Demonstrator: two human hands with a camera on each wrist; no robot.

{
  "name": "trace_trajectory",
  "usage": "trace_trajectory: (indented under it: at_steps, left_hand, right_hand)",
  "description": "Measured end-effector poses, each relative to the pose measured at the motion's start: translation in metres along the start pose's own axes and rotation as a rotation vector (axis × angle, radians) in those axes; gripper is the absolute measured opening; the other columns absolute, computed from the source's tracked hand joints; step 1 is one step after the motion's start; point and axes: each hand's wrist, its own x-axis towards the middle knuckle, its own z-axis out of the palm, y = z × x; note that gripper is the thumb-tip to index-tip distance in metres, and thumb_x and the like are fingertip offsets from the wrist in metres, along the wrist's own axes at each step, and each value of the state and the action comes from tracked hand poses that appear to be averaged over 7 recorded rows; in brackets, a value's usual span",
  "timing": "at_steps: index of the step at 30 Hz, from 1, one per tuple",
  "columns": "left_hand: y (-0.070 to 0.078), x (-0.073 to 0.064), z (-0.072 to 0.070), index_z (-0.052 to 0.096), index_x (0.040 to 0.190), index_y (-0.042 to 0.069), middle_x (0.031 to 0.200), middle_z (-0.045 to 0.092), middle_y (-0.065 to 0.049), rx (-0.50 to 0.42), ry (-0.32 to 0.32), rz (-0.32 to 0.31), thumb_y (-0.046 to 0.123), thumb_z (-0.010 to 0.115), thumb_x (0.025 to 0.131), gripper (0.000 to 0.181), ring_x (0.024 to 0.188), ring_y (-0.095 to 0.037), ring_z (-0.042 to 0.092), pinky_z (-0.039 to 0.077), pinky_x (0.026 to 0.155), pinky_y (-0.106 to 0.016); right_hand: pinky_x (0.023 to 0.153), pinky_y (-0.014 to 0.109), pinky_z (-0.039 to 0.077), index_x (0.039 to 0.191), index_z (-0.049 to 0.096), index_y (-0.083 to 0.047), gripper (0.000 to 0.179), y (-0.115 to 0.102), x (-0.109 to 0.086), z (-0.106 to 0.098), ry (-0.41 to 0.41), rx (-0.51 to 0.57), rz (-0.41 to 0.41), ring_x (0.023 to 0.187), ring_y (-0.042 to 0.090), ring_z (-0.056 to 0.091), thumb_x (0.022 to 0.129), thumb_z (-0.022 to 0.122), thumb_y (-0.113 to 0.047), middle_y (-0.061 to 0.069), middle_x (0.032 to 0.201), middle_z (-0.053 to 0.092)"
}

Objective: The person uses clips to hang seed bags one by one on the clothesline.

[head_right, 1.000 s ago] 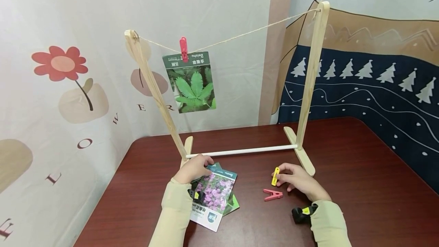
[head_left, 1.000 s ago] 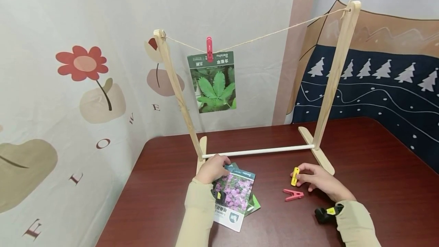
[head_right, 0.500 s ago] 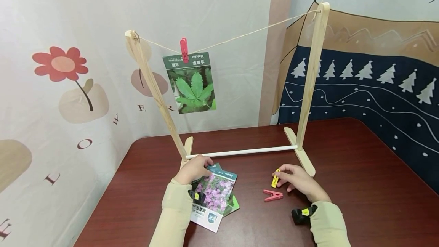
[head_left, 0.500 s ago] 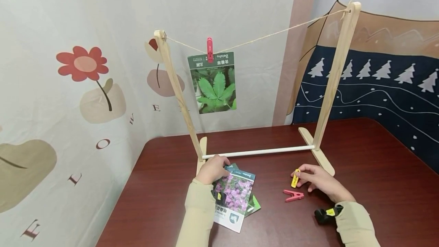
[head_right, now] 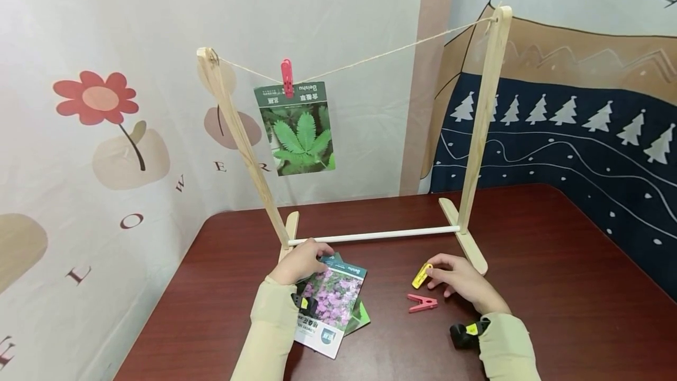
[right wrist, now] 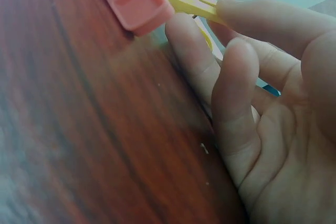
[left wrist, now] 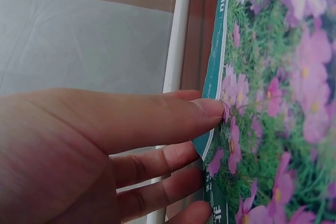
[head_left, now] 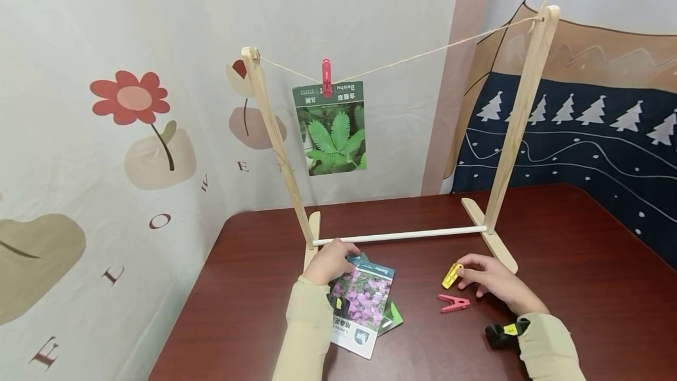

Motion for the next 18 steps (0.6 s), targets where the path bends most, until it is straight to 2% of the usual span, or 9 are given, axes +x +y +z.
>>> trace_trajectory:
  at_steps: [7, 18]
  left_hand:
    - [-0.0008, 0.0001, 0.0012, 0.065, 0.096, 0.013, 0.095, 0.057, -0.005, 0.012, 0.011, 0.003, 0.013, 0.069, 0.076, 0.021, 0.087, -0.018, 0.053, 0.043, 0.073, -0.034]
    - [0.0008, 0.0020, 0.0013, 0.062, 0.090, 0.014, 0.096, 0.055, -0.004, 0.022, -0.016, -0.042, 0.011, 0.068, 0.076, 0.016, 0.083, -0.019, 0.049, 0.041, 0.070, -0.034]
  right_hand:
    - [0.050, 0.030, 0.046, 0.110, 0.052, -0.001, 0.036, 0.0002, -0.0009, -0.0001, -0.010, 0.004, -0.021, 0.076, 0.024, 0.061, 0.086, 0.059, -0.028, 0.014, 0.087, 0.063]
    - [0.050, 0.030, 0.047, 0.109, 0.053, -0.005, 0.034, 0.0015, 0.0009, 0.0007, 0.003, 0.012, -0.011, 0.077, 0.025, 0.061, 0.086, 0.058, -0.029, 0.013, 0.089, 0.063]
